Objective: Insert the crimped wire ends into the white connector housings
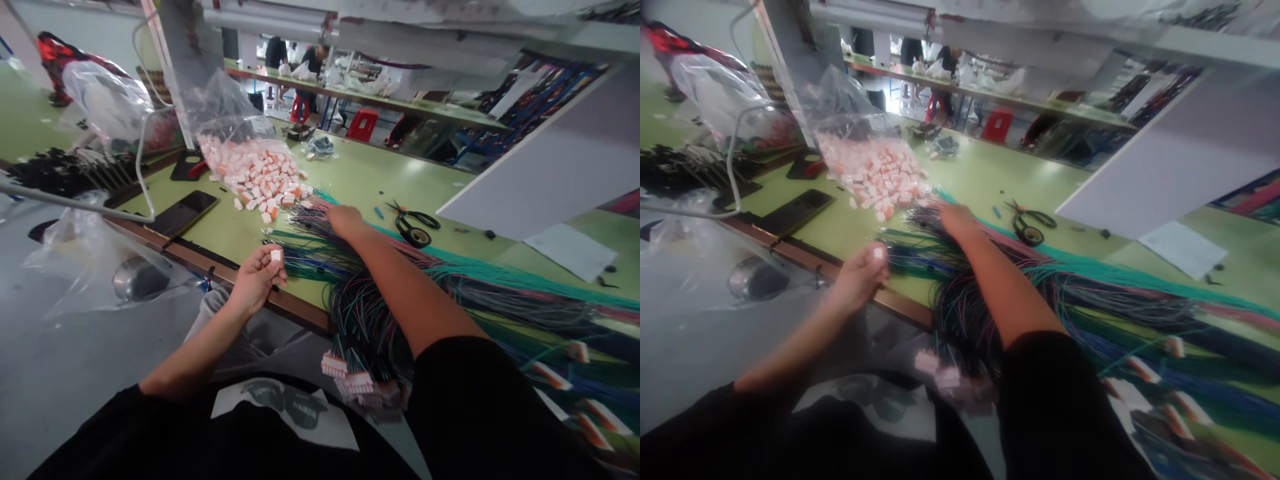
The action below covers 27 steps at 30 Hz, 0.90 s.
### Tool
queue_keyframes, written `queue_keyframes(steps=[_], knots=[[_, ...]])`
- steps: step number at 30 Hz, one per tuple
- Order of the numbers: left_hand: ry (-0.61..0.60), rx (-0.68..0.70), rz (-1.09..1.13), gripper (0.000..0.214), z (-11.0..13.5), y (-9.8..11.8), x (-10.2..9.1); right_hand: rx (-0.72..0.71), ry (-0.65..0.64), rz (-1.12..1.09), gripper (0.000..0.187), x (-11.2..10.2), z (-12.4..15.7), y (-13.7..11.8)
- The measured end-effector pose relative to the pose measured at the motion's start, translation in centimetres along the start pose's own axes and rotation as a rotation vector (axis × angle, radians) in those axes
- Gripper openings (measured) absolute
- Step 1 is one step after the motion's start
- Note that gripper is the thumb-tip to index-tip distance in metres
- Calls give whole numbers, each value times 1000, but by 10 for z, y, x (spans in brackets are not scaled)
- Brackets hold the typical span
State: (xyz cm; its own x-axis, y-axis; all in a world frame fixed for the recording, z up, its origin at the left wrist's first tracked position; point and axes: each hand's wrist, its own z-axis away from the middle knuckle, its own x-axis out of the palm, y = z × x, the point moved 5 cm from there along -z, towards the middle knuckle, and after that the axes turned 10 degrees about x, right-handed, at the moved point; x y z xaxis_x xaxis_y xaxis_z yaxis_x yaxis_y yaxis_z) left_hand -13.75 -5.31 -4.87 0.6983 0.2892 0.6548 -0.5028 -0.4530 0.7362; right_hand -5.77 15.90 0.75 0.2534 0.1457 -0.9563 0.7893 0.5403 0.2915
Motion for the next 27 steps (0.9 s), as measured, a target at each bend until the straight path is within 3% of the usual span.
queue_keyframes(steps=[3,9,22,27], knots=[[8,2,8,43,0,0,0,2,23,-57,33,1,0,13],[7,-8,13,42,1,-2,-2,136,83,-126,36,-7,13,37],[1,3,10,43,0,0,0,338,-14,-51,36,-2,12,41],[-7,-19,3,45,0,0,1,332,18,-250,38,-6,13,48]])
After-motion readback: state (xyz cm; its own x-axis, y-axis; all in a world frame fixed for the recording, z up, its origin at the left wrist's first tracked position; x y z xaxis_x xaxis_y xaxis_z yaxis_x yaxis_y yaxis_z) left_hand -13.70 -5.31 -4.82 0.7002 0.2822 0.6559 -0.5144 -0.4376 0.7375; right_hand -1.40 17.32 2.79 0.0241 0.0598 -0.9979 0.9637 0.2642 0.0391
